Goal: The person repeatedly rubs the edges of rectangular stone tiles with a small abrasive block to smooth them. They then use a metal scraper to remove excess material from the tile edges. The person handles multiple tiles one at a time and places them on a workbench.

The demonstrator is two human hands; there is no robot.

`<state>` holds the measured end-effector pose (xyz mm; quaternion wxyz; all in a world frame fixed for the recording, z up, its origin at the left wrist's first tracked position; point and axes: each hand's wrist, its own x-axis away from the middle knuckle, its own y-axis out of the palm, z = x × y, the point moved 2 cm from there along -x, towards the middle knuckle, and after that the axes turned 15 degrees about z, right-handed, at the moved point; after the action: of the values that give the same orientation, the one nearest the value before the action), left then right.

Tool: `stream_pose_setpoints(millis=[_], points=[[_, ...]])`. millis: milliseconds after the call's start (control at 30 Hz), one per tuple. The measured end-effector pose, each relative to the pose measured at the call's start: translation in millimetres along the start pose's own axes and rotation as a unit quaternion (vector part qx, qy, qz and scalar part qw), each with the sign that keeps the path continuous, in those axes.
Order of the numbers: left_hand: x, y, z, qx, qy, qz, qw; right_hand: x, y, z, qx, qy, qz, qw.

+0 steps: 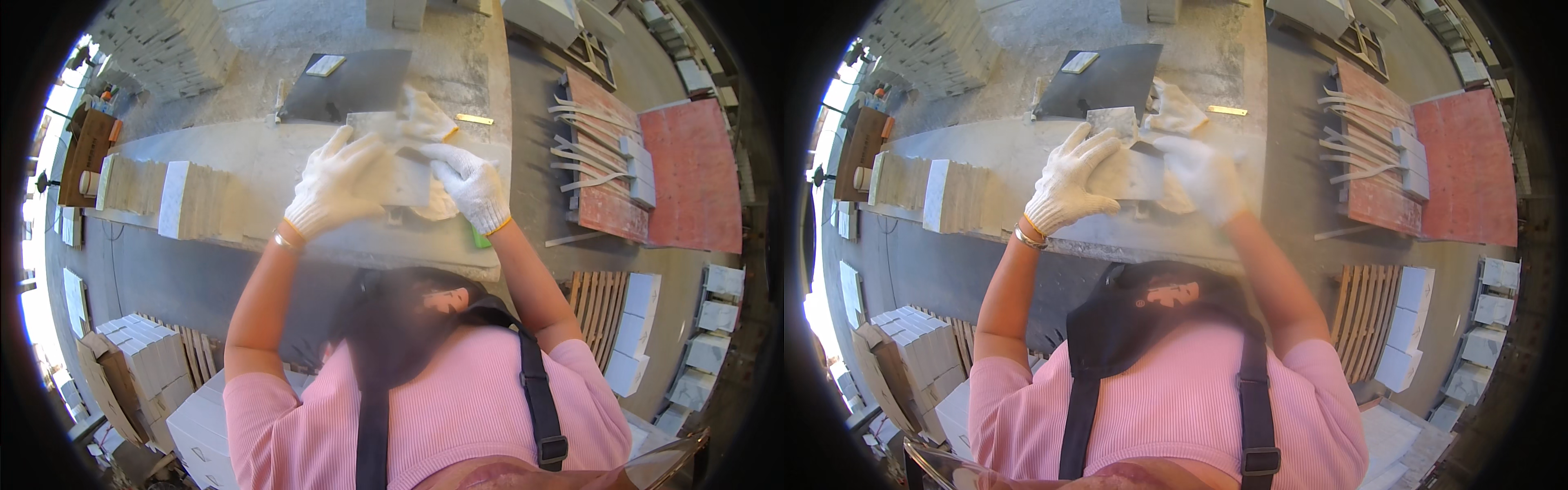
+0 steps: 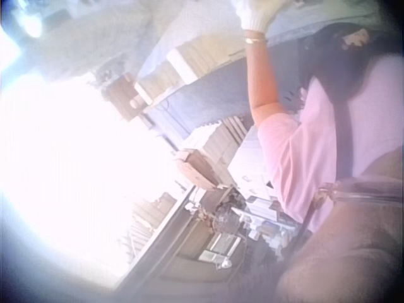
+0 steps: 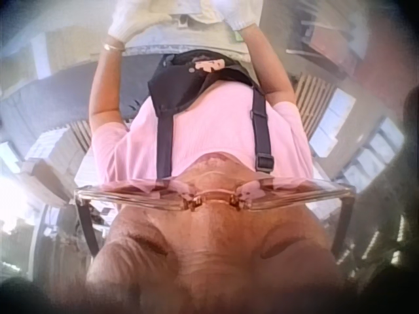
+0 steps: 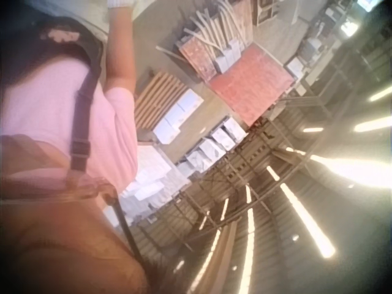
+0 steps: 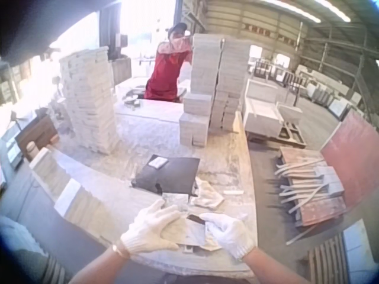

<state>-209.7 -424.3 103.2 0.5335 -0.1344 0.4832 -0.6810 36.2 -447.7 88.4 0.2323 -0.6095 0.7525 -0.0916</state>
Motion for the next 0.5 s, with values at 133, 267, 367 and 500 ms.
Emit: stream_pose_setpoints(millis=[133,267,367,500], points=[[1.1,2.5,-1.0,-0.002,-0.005,0.006,1.000,31.5,-3.8,-2.8,0.015,-0.094,-0.043,0.994],[0.6,1.5,-2.5,0.004,0.000,0.003,1.000,61.9,-17.4,-8.3,0.002,-0.016,-0.102,0.995],[-2.1,-2.6,1.4,-0.004,0.006,-0.007,1.000,68.1,-33.1,-2.3,-0.096,0.189,-0.084,0.974],[-8.8,-8.7,15.2,-0.053,0.027,-0.030,0.998,64.1,-42.9,13.8,-0.179,0.273,0.009,0.945]])
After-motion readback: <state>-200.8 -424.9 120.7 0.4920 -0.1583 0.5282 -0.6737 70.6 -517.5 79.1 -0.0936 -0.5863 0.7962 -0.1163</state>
